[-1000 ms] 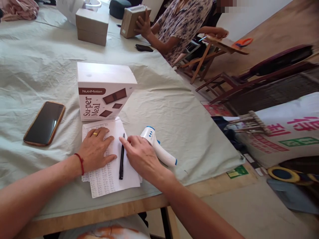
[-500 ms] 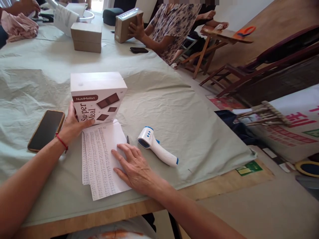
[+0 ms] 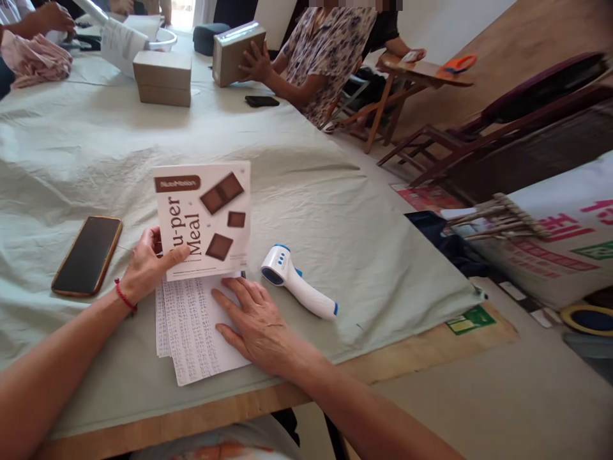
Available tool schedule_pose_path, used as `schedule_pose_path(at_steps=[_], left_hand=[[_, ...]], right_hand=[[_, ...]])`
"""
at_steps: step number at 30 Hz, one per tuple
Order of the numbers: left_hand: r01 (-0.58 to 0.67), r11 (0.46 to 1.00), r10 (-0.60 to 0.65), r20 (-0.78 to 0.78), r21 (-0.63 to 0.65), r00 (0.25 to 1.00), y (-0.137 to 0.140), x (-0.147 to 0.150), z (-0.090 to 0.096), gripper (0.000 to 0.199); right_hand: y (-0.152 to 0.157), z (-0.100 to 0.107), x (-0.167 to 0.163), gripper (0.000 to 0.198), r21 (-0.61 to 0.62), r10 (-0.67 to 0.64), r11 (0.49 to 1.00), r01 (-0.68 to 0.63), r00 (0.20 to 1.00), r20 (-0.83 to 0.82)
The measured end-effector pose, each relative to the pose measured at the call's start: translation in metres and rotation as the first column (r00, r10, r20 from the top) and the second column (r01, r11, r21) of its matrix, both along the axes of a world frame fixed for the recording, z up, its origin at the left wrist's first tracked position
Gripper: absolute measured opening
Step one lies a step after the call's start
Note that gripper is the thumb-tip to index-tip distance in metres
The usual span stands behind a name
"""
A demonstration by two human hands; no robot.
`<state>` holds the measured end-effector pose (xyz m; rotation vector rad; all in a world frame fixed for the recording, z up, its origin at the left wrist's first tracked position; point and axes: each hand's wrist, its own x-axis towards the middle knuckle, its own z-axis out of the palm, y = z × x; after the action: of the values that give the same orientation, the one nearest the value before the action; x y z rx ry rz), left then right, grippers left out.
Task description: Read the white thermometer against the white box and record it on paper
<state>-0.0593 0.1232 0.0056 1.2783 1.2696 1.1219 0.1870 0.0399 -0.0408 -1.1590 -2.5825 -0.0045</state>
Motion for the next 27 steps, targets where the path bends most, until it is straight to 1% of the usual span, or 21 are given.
schedule_pose_path(at_steps=[2, 4, 7, 8, 9, 10, 11, 12, 13, 14, 15, 17, 18, 20, 21, 22, 23, 24, 25, 26, 27], left_hand=[[-0.004, 1.0, 0.004, -0.021, -0.009, 1.0, -0.003, 0.004, -0.002, 0.069], [0.008, 1.0, -0.008, -0.01, 0.009, 1.0, -0.003, 0.005, -0.003, 0.065], [0.037, 0.999, -0.037, -0.009, 0.04, 0.999, -0.003, 0.005, -0.003, 0.06], [0.043, 0.998, -0.042, -0.017, 0.05, 0.999, -0.002, 0.005, -0.004, 0.059], [0.043, 0.997, -0.042, -0.028, 0.057, 0.999, -0.002, 0.005, -0.004, 0.058], [0.039, 0.997, -0.037, -0.039, 0.06, 0.999, -0.001, 0.005, -0.005, 0.058], [0.033, 0.998, -0.03, -0.048, 0.06, 0.998, -0.001, 0.005, -0.005, 0.057], [0.027, 0.998, -0.024, -0.056, 0.058, 0.998, -0.001, 0.005, -0.005, 0.057], [0.023, 0.998, -0.019, -0.061, 0.055, 0.998, -0.001, 0.005, -0.005, 0.057], [0.02, 0.998, -0.017, -0.064, 0.052, 0.998, -0.001, 0.005, -0.005, 0.057], [0.02, 0.999, -0.017, -0.065, 0.05, 0.998, -0.001, 0.006, -0.004, 0.058], [0.02, 0.998, -0.016, -0.068, 0.053, 0.998, -0.001, 0.006, -0.003, 0.057], [0.021, 0.998, -0.017, -0.069, 0.06, 0.997, -0.001, 0.007, -0.002, 0.056], [0.027, 0.997, -0.021, -0.078, 0.075, 0.997, -0.001, 0.007, -0.001, 0.055], [0.028, 0.996, -0.021, -0.089, 0.082, 0.996, -0.001, 0.006, -0.001, 0.054], [0.029, 0.996, -0.02, -0.106, 0.085, 0.994, -0.001, 0.006, -0.001, 0.054], [0.031, 0.996, -0.02, -0.128, 0.087, 0.992, -0.001, 0.005, -0.002, 0.054], [0.031, 0.996, -0.017, -0.156, 0.089, 0.988, -0.001, 0.004, -0.003, 0.055], [0.03, 0.995, -0.012, -0.188, 0.093, 0.982, -0.001, 0.003, -0.003, 0.055], [0.03, 0.995, -0.007, -0.22, 0.1, 0.976, -0.001, 0.002, -0.004, 0.056], [0.031, 0.994, -0.003, -0.248, 0.108, 0.969, -0.001, 0.001, -0.004, 0.056]], right_hand=[[-0.001, 0.002, -0.002, 0.044, -0.006, -0.011, 1.0, 0.011, 1.0, 0.001], [-0.002, 0.009, -0.003, 0.04, 0.002, -0.009, 1.0, 0.009, 0.999, -0.031], [0.0, 0.022, 0.007, 0.03, 0.051, 0.022, 0.999, -0.012, 0.98, -0.197], [0.002, 0.025, 0.014, 0.028, 0.071, 0.012, 0.997, 0.007, 0.964, -0.266], [0.004, 0.026, 0.023, 0.026, 0.085, -0.021, 0.995, 0.051, 0.945, -0.326], [0.008, 0.025, 0.034, 0.025, 0.086, -0.091, 0.988, 0.131, 0.928, -0.362], [0.012, 0.022, 0.046, 0.025, 0.077, -0.203, 0.966, 0.246, 0.909, -0.364], [0.017, 0.017, 0.058, 0.03, 0.065, -0.327, 0.928, 0.367, 0.885, -0.331], [0.021, 0.011, 0.069, 0.04, 0.037, -0.443, 0.883, 0.468, 0.856, -0.267], [0.026, 0.004, 0.079, 0.049, -0.01, -0.523, 0.847, 0.531, 0.831, -0.189], [0.029, -0.002, 0.088, 0.052, -0.063, -0.563, 0.826, 0.56, 0.816, -0.133], [0.035, -0.011, 0.098, 0.047, -0.168, -0.584, 0.808, 0.565, 0.807, -0.093], [0.037, -0.012, 0.1, 0.043, -0.222, -0.592, 0.797, 0.562, 0.8, -0.099], [0.039, -0.006, 0.096, 0.04, -0.317, -0.629, 0.766, 0.56, 0.754, -0.188], [0.039, 0.0, 0.091, 0.04, -0.373, -0.652, 0.749, 0.548, 0.711, -0.265], [0.04, 0.008, 0.085, 0.043, -0.432, -0.668, 0.739, 0.517, 0.647, -0.367], [0.041, 0.017, 0.077, 0.046, -0.507, -0.672, 0.736, 0.449, 0.574, -0.467], [0.042, 0.027, 0.069, 0.047, -0.597, -0.679, 0.726, 0.341, 0.493, -0.544], [0.043, 0.038, 0.059, 0.05, -0.669, -0.681, 0.716, 0.2, 0.406, -0.609], [0.046, 0.049, 0.05, 0.054, -0.704, -0.68, 0.709, 0.051, 0.316, -0.662], [0.049, 0.059, 0.04, 0.057, -0.717, -0.682, 0.692, -0.087, 0.248, -0.688]])
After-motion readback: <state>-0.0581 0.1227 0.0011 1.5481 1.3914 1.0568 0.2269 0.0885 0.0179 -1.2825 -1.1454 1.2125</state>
